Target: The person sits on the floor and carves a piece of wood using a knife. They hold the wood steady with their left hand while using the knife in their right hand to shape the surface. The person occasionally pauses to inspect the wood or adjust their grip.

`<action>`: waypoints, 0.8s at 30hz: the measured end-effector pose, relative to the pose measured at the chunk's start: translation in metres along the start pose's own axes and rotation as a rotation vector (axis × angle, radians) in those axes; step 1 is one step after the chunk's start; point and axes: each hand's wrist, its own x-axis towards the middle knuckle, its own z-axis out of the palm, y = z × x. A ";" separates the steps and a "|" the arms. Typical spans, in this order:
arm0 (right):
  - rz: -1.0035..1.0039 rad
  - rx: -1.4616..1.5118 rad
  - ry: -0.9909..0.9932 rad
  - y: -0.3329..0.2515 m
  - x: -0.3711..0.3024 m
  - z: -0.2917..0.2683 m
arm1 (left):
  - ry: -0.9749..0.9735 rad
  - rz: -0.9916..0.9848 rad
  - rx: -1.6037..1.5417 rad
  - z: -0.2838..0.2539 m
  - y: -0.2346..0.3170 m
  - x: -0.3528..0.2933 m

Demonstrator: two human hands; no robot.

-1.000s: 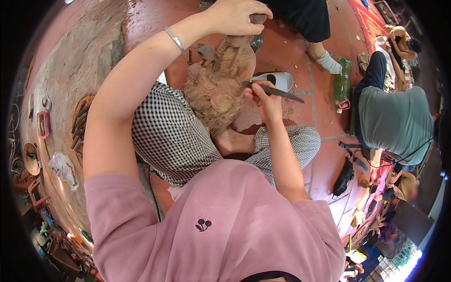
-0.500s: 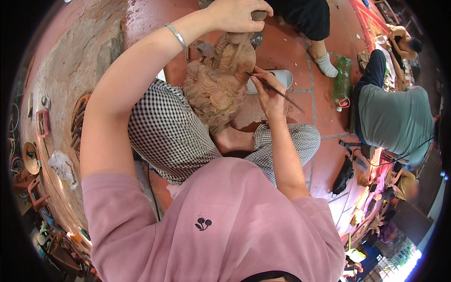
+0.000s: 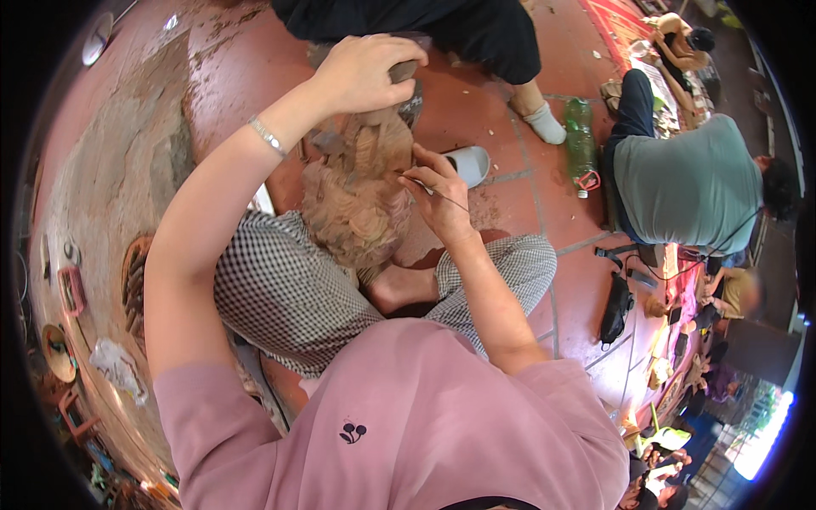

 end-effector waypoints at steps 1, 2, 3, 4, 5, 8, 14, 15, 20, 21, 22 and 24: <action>0.066 0.048 -0.014 -0.001 0.002 -0.002 | -0.022 -0.041 0.007 -0.003 0.002 -0.002; 0.134 0.098 -0.023 -0.003 0.004 -0.002 | -0.046 -0.079 0.015 -0.005 0.004 -0.002; 0.085 0.031 0.010 -0.007 0.001 -0.001 | -0.038 -0.074 0.000 -0.005 0.007 -0.002; 0.028 -0.027 0.038 -0.014 -0.004 0.004 | -0.029 -0.076 -0.003 -0.006 0.007 -0.005; -0.021 -0.095 0.074 -0.017 -0.007 0.004 | -0.021 -0.069 -0.016 -0.003 0.010 -0.003; -0.040 -0.110 0.038 -0.010 -0.005 -0.007 | -0.022 -0.065 0.008 0.002 0.022 0.003; -0.052 -0.139 0.027 -0.007 -0.011 -0.019 | 0.017 -0.071 0.061 0.012 0.041 0.008; -0.059 -0.171 0.043 -0.009 -0.016 -0.018 | 0.017 -0.068 0.071 0.014 0.045 0.010; 0.034 -0.082 -0.009 -0.004 -0.010 -0.029 | 0.035 -0.075 0.130 0.021 0.051 0.011; 0.017 -0.092 0.014 -0.007 -0.014 -0.028 | 0.054 -0.070 0.136 0.022 0.052 0.010; -0.003 -0.099 0.035 -0.010 -0.017 -0.026 | 0.041 -0.063 0.142 0.021 0.054 0.010; -0.063 -0.165 0.109 -0.014 -0.021 -0.019 | 0.016 -0.053 0.153 0.019 0.060 0.013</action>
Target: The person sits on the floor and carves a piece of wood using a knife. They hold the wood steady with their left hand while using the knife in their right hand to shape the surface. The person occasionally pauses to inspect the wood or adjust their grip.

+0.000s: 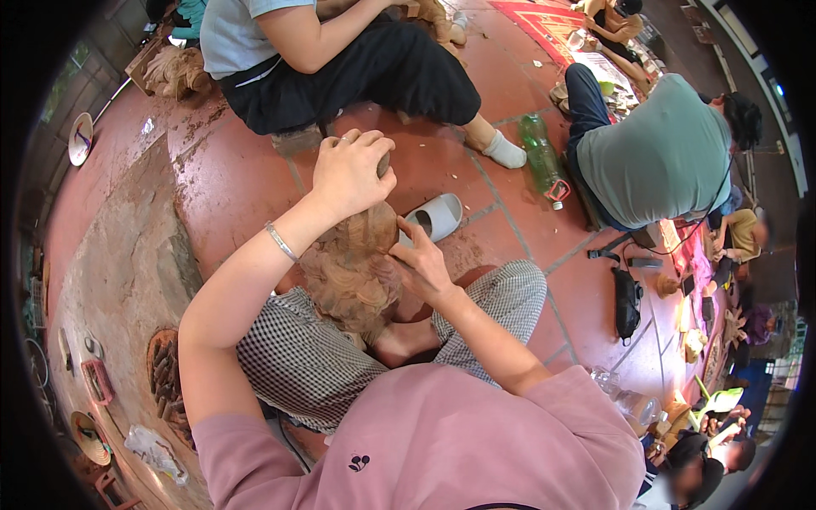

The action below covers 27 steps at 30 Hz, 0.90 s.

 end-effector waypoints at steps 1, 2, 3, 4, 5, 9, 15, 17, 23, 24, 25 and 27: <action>-0.024 -0.033 0.029 0.000 -0.004 0.003 | -0.030 -0.013 0.003 -0.001 0.001 0.000; 0.031 0.014 -0.011 0.005 -0.003 0.002 | -0.059 -0.027 0.006 -0.002 0.002 0.002; 0.086 0.062 -0.050 0.014 0.002 -0.002 | -0.088 -0.041 0.009 -0.003 0.002 0.003; 0.151 0.117 -0.092 0.016 0.003 -0.003 | -0.061 -0.036 0.007 -0.001 0.000 0.001; 0.144 0.110 -0.090 0.014 0.002 -0.001 | -0.034 -0.032 0.004 0.000 -0.003 0.001; 0.058 0.078 -0.038 0.010 -0.011 0.006 | -0.012 0.003 -0.004 0.002 -0.005 -0.001; 0.128 0.102 -0.101 0.014 0.006 -0.001 | 0.046 -0.003 -0.017 0.005 -0.021 -0.001; 0.024 0.073 0.050 0.012 0.003 0.003 | 0.005 0.011 -0.023 0.005 -0.019 0.000; 0.198 0.199 0.152 0.022 -0.027 0.015 | -0.033 0.011 0.007 0.011 -0.017 0.010; 0.311 0.254 0.086 0.029 -0.036 0.016 | -0.046 0.001 -0.006 0.014 -0.014 0.013; 0.232 0.176 0.076 0.029 -0.035 0.016 | -0.034 0.012 0.008 0.015 -0.012 0.015; 0.077 0.023 0.052 0.028 -0.024 0.018 | -0.014 0.030 0.033 0.016 -0.011 0.012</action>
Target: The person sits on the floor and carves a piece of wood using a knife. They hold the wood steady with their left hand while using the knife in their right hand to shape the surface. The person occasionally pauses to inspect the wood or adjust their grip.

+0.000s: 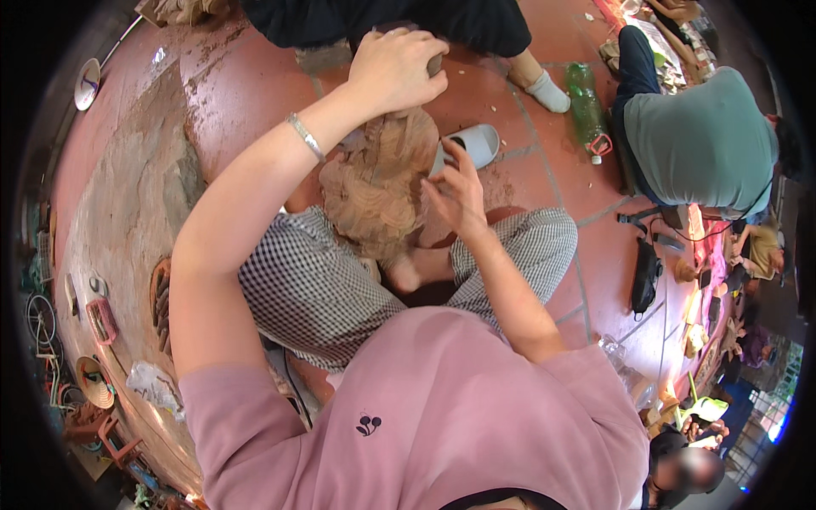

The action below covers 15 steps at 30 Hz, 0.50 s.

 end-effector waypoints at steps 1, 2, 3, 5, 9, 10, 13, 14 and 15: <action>-0.010 0.037 -0.048 0.000 0.006 -0.001 | -0.001 0.001 -0.009 0.001 -0.001 -0.001; -0.015 0.077 -0.102 0.002 0.011 -0.001 | 0.002 0.009 -0.041 0.003 -0.001 -0.003; -0.018 0.162 -0.159 0.007 0.017 -0.005 | 0.024 0.022 -0.064 -0.001 0.007 -0.004; -0.031 0.174 -0.235 0.004 0.026 -0.014 | 0.039 0.024 -0.095 -0.009 0.013 -0.002; 0.044 0.109 -0.334 0.009 0.031 -0.025 | -0.024 -0.030 -0.117 -0.014 0.016 0.001; 0.131 0.180 -0.343 0.011 0.033 -0.025 | -0.046 -0.044 -0.102 -0.016 0.015 0.001; 0.285 0.325 -0.340 0.015 0.033 -0.023 | 0.016 -0.032 -0.127 -0.016 0.012 -0.006; 0.171 0.269 -0.289 0.014 0.030 -0.020 | 0.036 -0.024 -0.124 -0.014 0.011 -0.007; 0.058 0.210 -0.236 0.010 0.026 -0.015 | 0.055 -0.015 -0.123 -0.013 0.010 -0.009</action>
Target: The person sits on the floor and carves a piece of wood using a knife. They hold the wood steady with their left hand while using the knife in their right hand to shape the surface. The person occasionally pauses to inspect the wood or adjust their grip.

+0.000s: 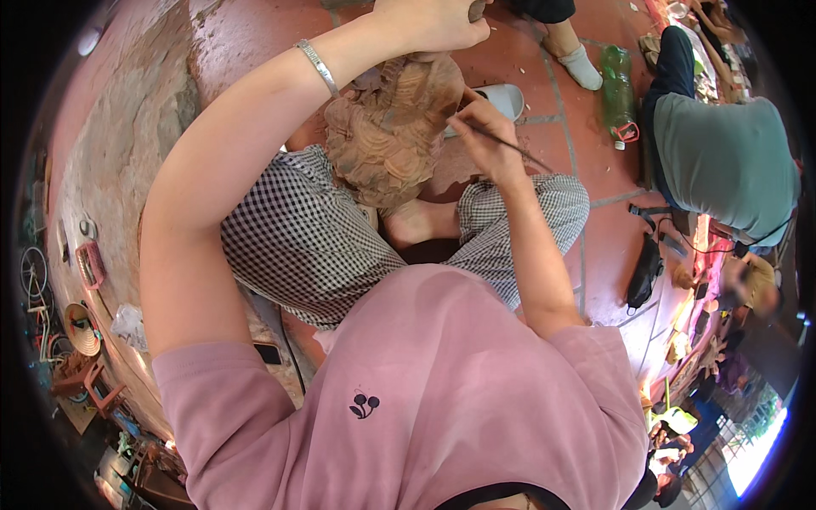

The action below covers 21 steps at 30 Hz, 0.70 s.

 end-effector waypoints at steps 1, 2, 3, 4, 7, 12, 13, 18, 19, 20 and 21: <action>-0.117 -0.067 0.040 -0.006 -0.002 0.009 | 0.021 0.007 0.009 -0.002 -0.002 -0.002; -0.110 -0.179 0.068 -0.025 -0.006 0.014 | -0.016 -0.009 0.011 -0.005 0.000 -0.001; -0.014 -0.115 0.016 -0.025 -0.002 0.010 | -0.053 -0.025 0.014 -0.008 0.003 -0.002; 0.084 -0.053 -0.034 -0.023 -0.001 0.002 | -0.091 -0.038 0.012 -0.009 0.005 -0.001; 0.131 -0.020 -0.045 -0.013 0.003 -0.006 | -0.068 -0.004 0.038 -0.007 0.003 0.003; 0.033 -0.155 0.166 -0.029 -0.009 0.013 | -0.043 0.051 0.086 -0.003 -0.005 -0.001; -0.123 -0.286 0.200 -0.024 -0.009 0.018 | -0.038 0.058 0.095 0.002 -0.008 0.001; -0.194 -0.316 0.081 -0.024 0.001 0.020 | -0.046 0.013 -0.001 -0.006 -0.022 -0.004; -0.168 -0.242 0.032 -0.024 0.004 0.011 | -0.078 -0.025 -0.035 -0.004 -0.026 -0.006; -0.141 -0.184 0.016 -0.029 0.008 0.003 | -0.077 0.001 -0.020 -0.007 -0.027 -0.006; -0.151 -0.151 0.069 -0.022 0.005 0.008 | -0.095 -0.005 -0.004 -0.008 -0.026 -0.006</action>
